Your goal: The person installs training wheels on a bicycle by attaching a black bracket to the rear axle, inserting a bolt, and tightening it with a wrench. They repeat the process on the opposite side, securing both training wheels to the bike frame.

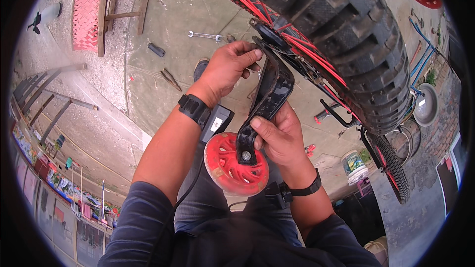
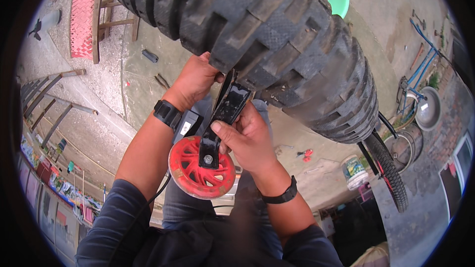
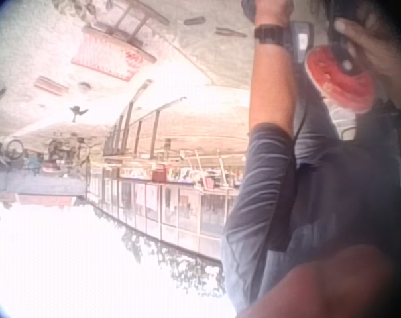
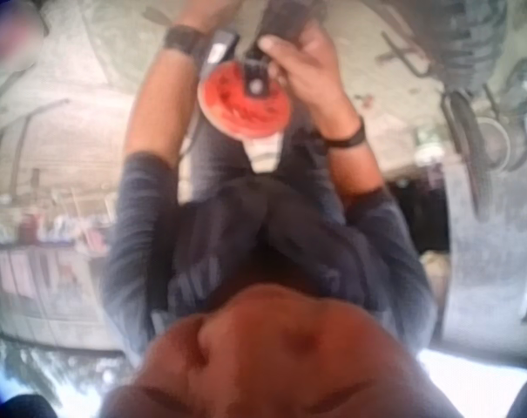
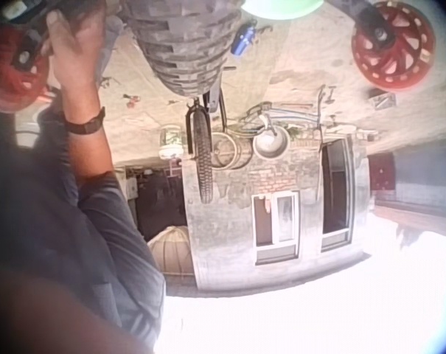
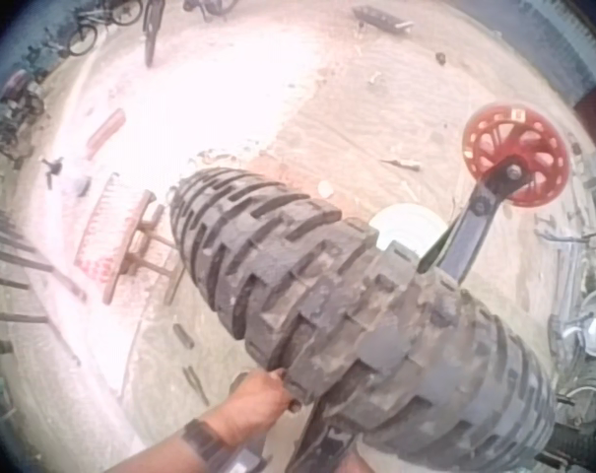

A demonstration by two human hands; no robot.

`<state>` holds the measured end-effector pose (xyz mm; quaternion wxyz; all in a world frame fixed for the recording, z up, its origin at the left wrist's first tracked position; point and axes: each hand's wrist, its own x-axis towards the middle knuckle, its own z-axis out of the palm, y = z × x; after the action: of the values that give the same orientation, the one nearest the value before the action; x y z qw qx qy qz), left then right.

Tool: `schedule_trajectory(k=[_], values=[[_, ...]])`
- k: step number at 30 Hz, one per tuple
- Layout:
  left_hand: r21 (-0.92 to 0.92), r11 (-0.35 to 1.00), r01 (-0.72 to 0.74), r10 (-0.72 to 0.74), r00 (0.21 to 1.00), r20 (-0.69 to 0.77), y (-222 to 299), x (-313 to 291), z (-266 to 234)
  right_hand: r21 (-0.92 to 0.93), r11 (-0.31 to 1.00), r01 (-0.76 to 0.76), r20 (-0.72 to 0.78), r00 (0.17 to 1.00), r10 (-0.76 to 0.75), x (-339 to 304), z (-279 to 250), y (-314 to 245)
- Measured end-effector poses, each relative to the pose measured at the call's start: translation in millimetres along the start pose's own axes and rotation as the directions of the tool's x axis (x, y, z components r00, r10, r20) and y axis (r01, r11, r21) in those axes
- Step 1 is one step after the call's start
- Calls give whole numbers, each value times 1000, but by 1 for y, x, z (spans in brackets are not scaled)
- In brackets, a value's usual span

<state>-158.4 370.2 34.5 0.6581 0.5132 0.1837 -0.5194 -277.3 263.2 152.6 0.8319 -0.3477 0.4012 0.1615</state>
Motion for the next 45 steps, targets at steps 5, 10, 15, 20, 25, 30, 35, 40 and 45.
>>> schedule_trajectory(k=[5, 10, 15, 20, 25, 30, 35, 40, 45], values=[[-157, 987, 31, -34, 999, -15, -5, 1, 1, 4, 1000, -11, -7, 1000, 11, -1, 2, -2], [-272, 962, 27, -4, 997, 82, -10, 2, -3, -2, 1000, -11, -12, 1000, 11, 0, 3, -2], [-291, 954, 66, -37, 994, 104, -11, 0, -8, -4, 1000, -14, -4, 1000, 14, 0, 2, -2], [-320, 940, 121, -93, 991, 101, -9, -2, -7, 3, 1000, -21, -7, 1000, 21, -1, 3, -2], [-370, 914, 166, -128, 984, 123, -8, -4, -4, 0, 1000, -21, 2, 1000, 21, -1, 2, -2], [-342, 917, 206, -156, 974, 167, -6, -3, -9, 10, 1000, -14, 0, 1000, 14, 0, 3, -1], [-320, 935, 151, -109, 983, 144, -5, -3, -7, 17, 1000, -16, 1, 1000, 16, 0, 3, -2], [-215, 976, 44, -48, 999, -15, 5, -12, 0, -13, 999, -29, -7, 1000, 29, 0, 3, -3], [-245, 960, -134, 88, 978, -192, 13, -18, -4, -2, 1000, -9, 15, 1000, 9, 0, 3, -3]])
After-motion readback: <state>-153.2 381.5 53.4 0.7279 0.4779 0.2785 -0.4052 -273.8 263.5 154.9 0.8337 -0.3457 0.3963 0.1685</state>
